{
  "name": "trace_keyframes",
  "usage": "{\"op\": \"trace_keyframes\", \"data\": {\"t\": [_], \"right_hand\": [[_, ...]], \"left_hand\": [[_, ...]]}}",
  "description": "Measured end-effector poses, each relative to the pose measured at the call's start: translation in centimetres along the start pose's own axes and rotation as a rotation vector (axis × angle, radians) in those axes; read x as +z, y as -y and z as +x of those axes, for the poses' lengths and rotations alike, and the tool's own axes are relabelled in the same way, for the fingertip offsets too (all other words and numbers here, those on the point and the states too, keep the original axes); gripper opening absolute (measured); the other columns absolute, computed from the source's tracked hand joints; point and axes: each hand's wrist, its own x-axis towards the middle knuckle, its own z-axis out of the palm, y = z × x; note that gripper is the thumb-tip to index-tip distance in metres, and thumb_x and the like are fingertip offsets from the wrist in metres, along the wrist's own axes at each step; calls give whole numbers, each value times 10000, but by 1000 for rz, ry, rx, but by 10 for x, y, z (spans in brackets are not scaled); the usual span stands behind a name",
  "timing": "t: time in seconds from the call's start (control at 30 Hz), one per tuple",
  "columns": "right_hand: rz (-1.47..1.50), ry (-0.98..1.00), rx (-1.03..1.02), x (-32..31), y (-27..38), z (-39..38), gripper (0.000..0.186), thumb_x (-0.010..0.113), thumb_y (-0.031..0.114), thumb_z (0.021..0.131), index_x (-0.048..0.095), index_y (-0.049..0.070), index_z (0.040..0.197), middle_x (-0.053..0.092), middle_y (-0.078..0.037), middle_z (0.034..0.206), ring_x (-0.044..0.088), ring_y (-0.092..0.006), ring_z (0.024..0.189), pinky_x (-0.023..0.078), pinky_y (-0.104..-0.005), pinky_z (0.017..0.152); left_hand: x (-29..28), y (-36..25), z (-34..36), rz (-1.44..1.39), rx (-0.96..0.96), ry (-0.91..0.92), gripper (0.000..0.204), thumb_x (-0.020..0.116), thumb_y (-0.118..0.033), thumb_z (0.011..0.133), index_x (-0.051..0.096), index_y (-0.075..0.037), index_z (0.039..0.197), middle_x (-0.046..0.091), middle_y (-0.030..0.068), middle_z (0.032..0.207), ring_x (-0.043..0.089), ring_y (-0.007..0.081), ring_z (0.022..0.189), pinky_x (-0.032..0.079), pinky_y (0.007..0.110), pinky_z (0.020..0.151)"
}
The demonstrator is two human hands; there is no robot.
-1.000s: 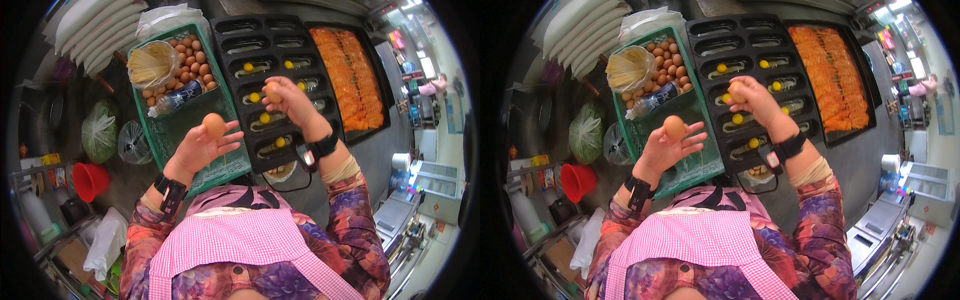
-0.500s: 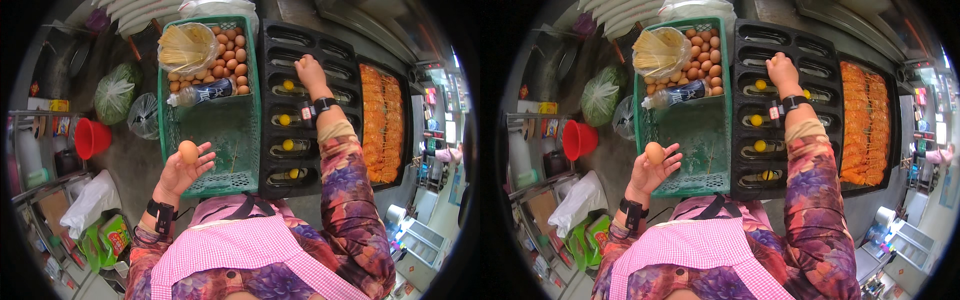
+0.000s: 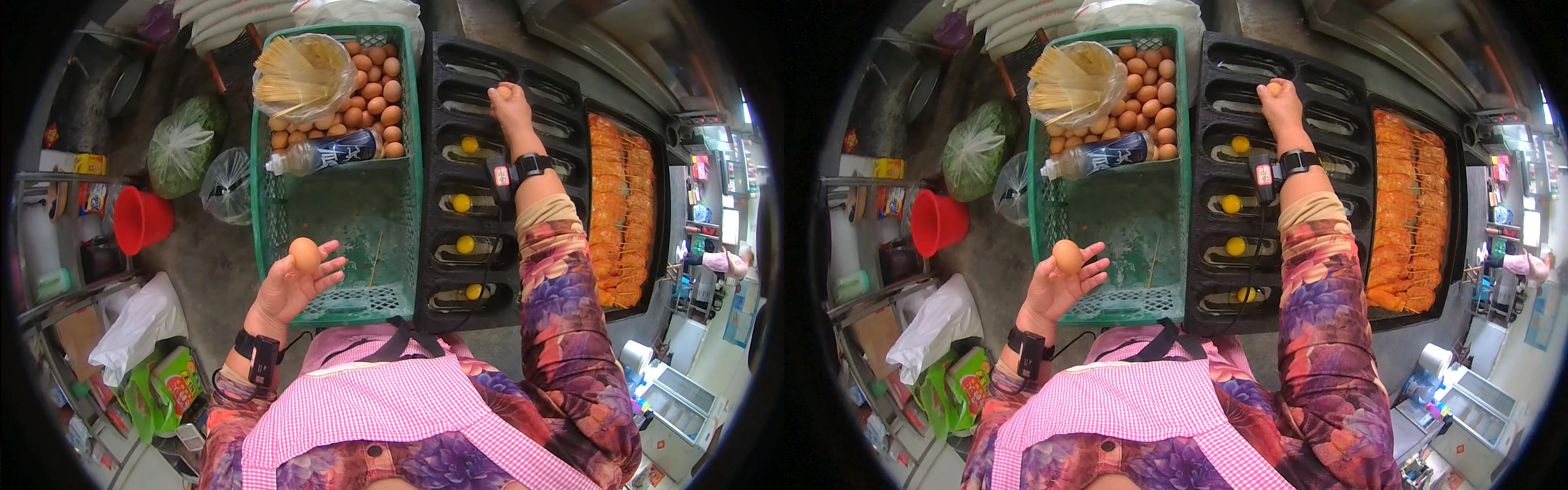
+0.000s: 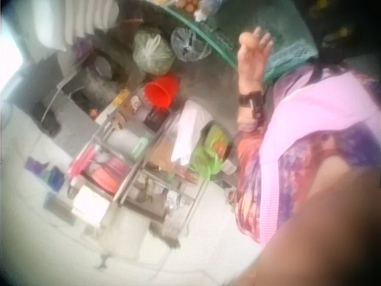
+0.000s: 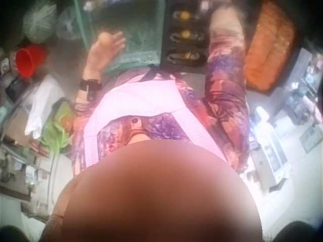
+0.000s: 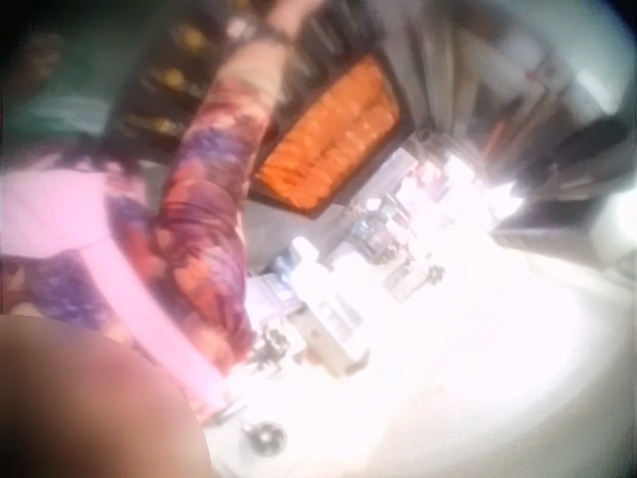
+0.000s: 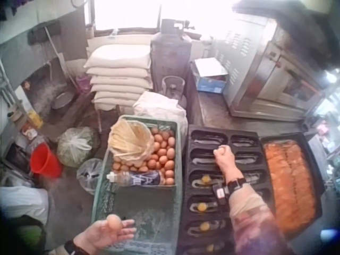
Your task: The person cracks eggs into a multi-cavity baking pan, whisks them with a wooden stick, and wipes the pan edges with a cloth. They then place the pan into an oven, remove a tray of baked items, and adjust skewered orange food items on a tray.
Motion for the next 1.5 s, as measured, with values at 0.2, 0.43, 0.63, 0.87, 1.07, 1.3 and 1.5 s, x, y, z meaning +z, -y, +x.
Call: {"op": "trace_keyframes", "data": {"t": [0.2, 0.43, 0.63, 0.87, 1.07, 1.3, 1.5], "right_hand": [[-44, 62, 20, 0, -10, 8, 383, 680, 309, 809, 586, 56, 1081, 656, -169, 966, 644, -286, 870, 496, -355, 782], [-370, -59, -218, -6, 18, 3, 366, 619, 383, 848, 587, 92, 1067, 648, -167, 1000, 626, -347, 911, 495, -397, 778], [-561, -271, -545, -20, 59, -19, 284, 603, 327, 859, 572, 164, 1090, 613, -111, 1017, 609, -343, 897, 498, -428, 758], [-524, -41, -694, -6, 32, -27, 332, 647, 106, 774, 582, 141, 1097, 594, -107, 988, 575, -316, 907, 490, -382, 827], [1321, 83, 382, -13, 34, -18, 168, 559, 141, 913, 537, 45, 1049, 587, -119, 899, 611, -272, 863, 538, -438, 809], [-250, 2, -518, -7, 40, -43, 265, 611, 150, 854, 564, 107, 1111, 623, -96, 1008, 601, -295, 960, 373, -542, 999], [-545, -159, -866, -33, 83, -60, 342, 662, 224, 819, 569, 152, 1140, 626, -48, 1034, 578, -252, 1021, 203, -613, 1059]], "left_hand": [[-10, 2, -7, 7, 9, -17, 549, 617, -381, 837, 489, -38, 1245, 343, 241, 1412, 485, 369, 1200, 425, 451, 1014], [-10, 1, -11, -8, 8, -38, 646, 649, -398, 815, 481, 68, 1230, 408, 186, 1363, 528, 309, 1159, 436, 418, 1008], [-12, -3, -14, -6, 13, -33, 668, 655, -405, 807, 461, 57, 1250, 423, 182, 1350, 526, 310, 1161, 442, 414, 1000], [-18, -5, -17, 4, -1, -40, 676, 656, -404, 803, 453, 53, 1259, 435, 172, 1344, 513, 309, 1175, 440, 408, 1002], [-21, -8, -24, -9, -6, -26, 658, 643, -387, 816, 448, 58, 1260, 442, 164, 1337, 509, 307, 1181, 438, 403, 1004], [-21, -13, -29, -2, -23, -30, 658, 658, -369, 806, 444, 60, 1257, 451, 168, 1324, 522, 308, 1164, 454, 401, 992], [-18, -21, -31, 37, -23, 28, 656, 655, -365, 811, 433, 43, 1275, 451, 179, 1328, 518, 312, 1170, 449, 405, 994]]}}
